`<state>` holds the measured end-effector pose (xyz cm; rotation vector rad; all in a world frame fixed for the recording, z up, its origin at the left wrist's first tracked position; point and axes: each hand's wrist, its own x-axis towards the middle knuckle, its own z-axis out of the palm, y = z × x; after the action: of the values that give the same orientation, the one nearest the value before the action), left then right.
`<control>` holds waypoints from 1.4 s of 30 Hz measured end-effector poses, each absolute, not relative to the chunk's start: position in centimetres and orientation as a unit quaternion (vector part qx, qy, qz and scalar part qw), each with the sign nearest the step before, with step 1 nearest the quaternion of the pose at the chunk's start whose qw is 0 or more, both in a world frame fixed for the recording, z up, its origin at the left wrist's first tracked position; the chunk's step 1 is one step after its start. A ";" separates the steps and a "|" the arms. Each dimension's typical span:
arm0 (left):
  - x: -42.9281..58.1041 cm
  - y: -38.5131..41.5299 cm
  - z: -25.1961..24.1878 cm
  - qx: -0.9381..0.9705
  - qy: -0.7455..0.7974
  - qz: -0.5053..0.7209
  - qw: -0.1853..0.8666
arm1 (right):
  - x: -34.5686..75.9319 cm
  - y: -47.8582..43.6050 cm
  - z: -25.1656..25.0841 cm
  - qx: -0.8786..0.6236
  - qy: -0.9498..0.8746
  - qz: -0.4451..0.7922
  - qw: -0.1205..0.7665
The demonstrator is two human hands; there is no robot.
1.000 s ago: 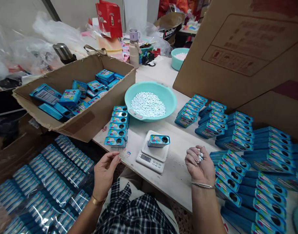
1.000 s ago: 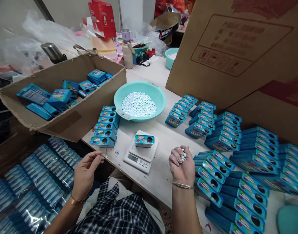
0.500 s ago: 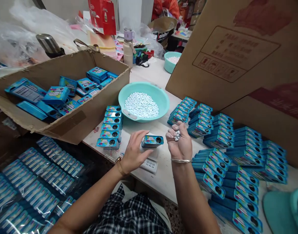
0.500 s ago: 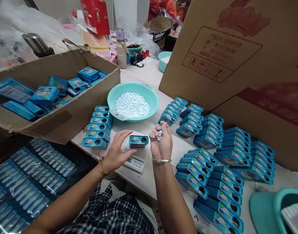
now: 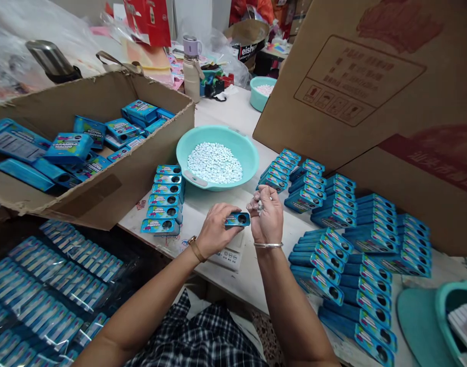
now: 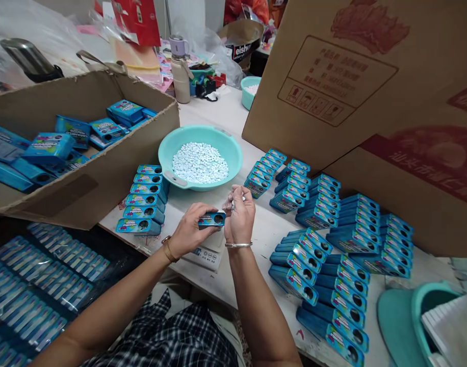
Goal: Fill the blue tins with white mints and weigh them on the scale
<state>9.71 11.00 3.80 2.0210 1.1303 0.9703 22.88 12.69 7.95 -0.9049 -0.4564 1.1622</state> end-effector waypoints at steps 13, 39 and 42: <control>9.6 11.0 3.8 0.762 0.427 0.372 0.313 | 22.9 12.5 8.0 -0.408 -0.208 0.525 0.718; 9.5 11.2 3.5 0.773 0.422 0.358 0.311 | 23.1 12.5 8.3 -0.389 -0.160 0.548 0.723; 8.5 11.1 4.2 0.771 0.415 0.364 0.318 | 24.9 12.3 9.0 -0.358 -0.129 0.580 0.720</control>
<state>8.49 11.07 4.20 2.0273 1.0907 0.9585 24.88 12.30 9.04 -0.7908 -0.2843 1.2828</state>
